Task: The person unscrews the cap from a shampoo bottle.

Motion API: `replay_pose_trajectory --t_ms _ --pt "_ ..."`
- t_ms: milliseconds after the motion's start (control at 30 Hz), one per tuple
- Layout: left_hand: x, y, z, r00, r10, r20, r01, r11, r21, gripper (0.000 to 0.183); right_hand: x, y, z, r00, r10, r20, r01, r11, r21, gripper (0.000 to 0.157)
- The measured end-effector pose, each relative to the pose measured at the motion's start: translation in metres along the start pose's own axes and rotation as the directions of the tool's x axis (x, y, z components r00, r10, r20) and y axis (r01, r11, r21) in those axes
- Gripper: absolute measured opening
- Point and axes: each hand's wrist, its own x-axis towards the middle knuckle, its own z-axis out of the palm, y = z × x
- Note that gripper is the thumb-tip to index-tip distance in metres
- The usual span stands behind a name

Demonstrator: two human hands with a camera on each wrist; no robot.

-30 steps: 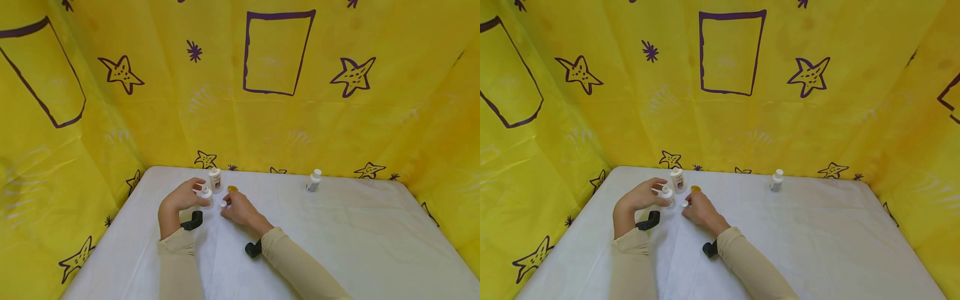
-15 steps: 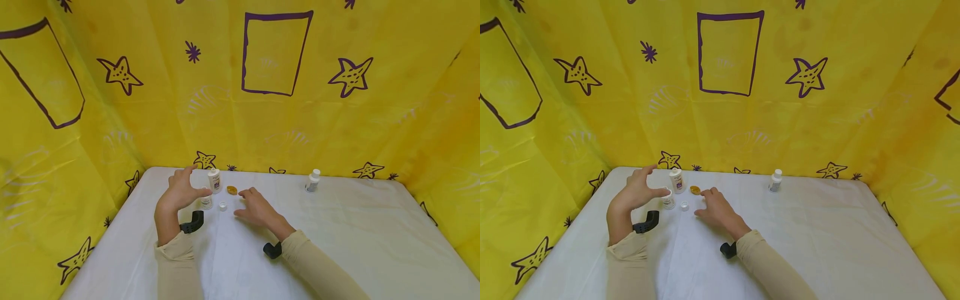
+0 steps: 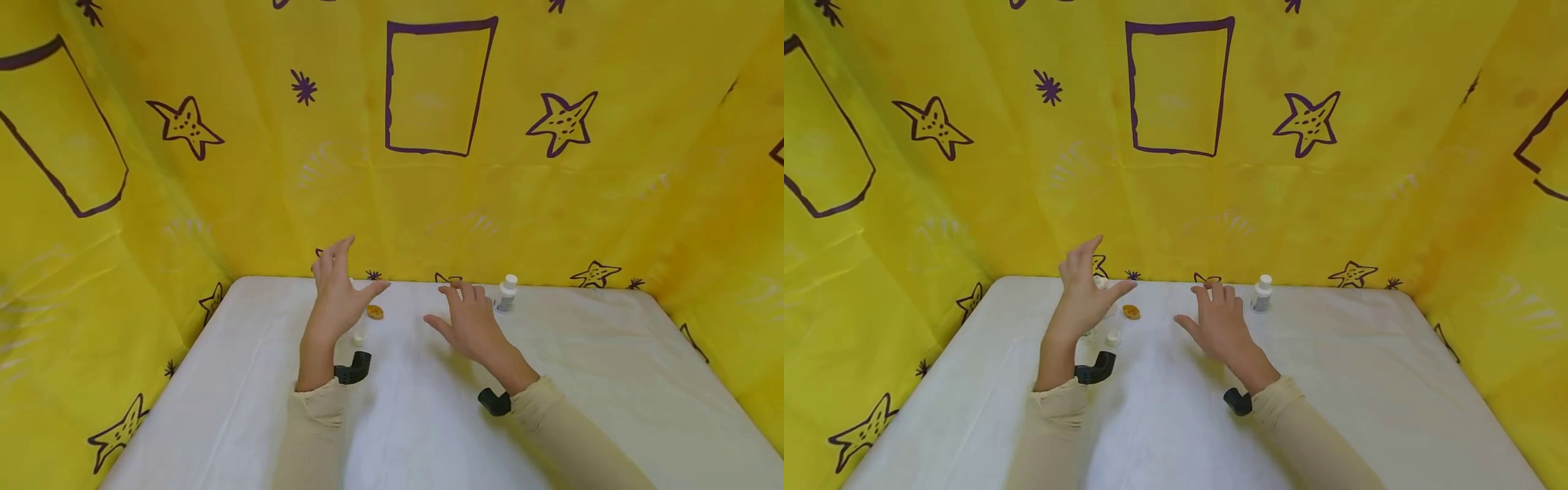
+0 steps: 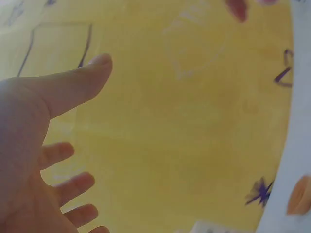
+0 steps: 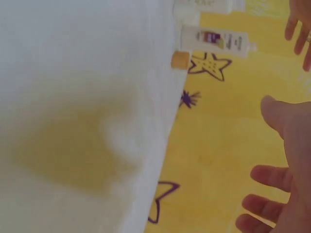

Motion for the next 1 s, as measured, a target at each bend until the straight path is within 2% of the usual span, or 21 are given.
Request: replay_pose_trajectory --t_ms 133,267,467,633,767,1000 --pt "0.004 0.009 0.029 0.998 0.054 0.033 -0.055 0.998 0.036 0.101 -0.003 0.015 -0.011 0.998 0.026 -0.056 -0.027 0.999 -0.019 0.068" --pt "0.007 0.012 0.054 0.995 0.071 0.065 -0.075 0.995 0.064 0.101 -0.005 0.028 -0.019 0.994 0.071 -0.083 -0.071 0.997 0.002 0.066" --pt "0.013 0.007 0.096 0.992 0.072 0.106 -0.078 0.996 0.05 0.098 -0.008 0.045 -0.023 0.992 0.106 -0.07 -0.106 0.994 0.011 0.069" --pt "0.02 0.004 0.127 0.987 0.127 0.097 -0.133 0.99 0.055 0.09 -0.01 0.057 -0.024 0.989 0.131 -0.069 -0.131 0.991 0.003 0.071" --pt "0.023 0.01 0.144 0.982 0.147 0.119 -0.153 0.987 0.043 0.087 -0.01 0.068 -0.027 0.984 0.164 -0.07 -0.165 0.986 0.003 0.073" --pt "0.024 0.03 0.166 0.974 0.105 0.203 -0.096 0.994 -0.052 0.087 -0.006 0.089 -0.037 0.969 0.196 -0.151 -0.185 0.979 0.084 0.077"
